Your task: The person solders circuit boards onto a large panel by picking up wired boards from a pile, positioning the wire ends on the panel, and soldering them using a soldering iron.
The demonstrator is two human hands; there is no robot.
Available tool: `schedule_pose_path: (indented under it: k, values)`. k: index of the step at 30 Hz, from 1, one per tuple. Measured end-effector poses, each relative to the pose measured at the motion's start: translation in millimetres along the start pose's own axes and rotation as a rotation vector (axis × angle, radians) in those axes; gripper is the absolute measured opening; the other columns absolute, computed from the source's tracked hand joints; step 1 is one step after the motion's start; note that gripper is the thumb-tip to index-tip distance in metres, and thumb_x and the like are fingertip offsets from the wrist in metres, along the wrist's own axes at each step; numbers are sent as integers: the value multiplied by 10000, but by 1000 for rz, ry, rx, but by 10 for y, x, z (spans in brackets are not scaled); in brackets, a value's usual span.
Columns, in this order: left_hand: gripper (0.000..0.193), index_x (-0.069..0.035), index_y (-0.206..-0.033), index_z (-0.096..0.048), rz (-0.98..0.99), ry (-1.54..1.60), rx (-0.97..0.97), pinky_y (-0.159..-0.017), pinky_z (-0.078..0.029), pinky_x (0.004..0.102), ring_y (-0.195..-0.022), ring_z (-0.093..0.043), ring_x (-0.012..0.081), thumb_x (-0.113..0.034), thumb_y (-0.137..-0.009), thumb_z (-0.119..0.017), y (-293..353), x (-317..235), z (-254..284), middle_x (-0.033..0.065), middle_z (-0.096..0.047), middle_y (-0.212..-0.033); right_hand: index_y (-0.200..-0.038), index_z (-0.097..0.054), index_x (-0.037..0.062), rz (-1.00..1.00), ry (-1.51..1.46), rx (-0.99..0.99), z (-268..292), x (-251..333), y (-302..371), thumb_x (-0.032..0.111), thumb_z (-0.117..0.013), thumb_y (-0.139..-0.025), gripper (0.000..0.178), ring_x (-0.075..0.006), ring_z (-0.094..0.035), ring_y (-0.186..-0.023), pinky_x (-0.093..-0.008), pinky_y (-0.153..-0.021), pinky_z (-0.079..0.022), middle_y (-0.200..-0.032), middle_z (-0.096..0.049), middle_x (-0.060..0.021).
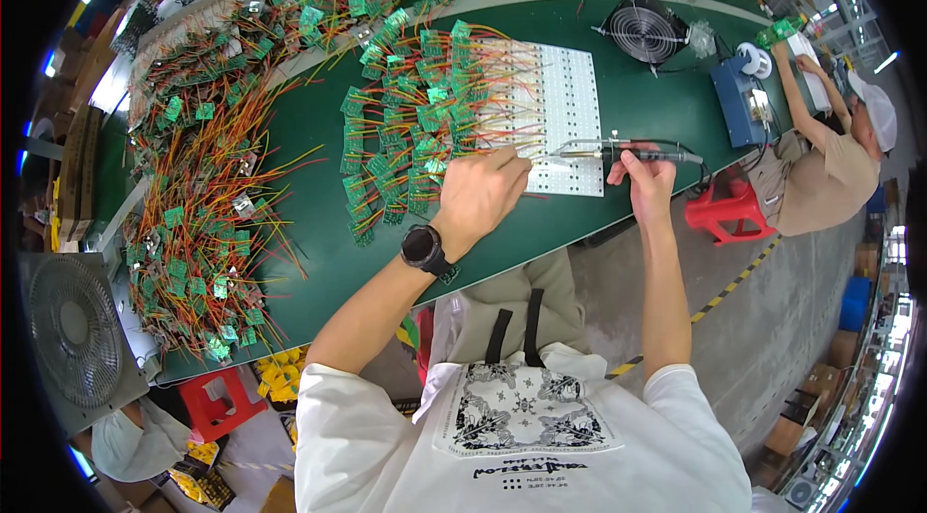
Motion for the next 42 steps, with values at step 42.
schedule_pose_path:
  k: [42]
  values:
    - [63, -78, -888, -699, 19, 84, -12, -559, -502, 354, -644, -638, 262, -129, -862, -671, -84, -67, 29, 62, -654, -817, -1102, -604, -72, -19, 5, 10, 71, -43, -21, 72, -651, -902, 251, -180, -643, -608, -270, -558, -472, -780, -669, -124]
Point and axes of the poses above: each hand's wrist, its own y-axis away from the middle knuckle, its own z-axis out of the back of the hand, x = y × z, the point moved 1 cm from there along -y, towards the middle knuckle
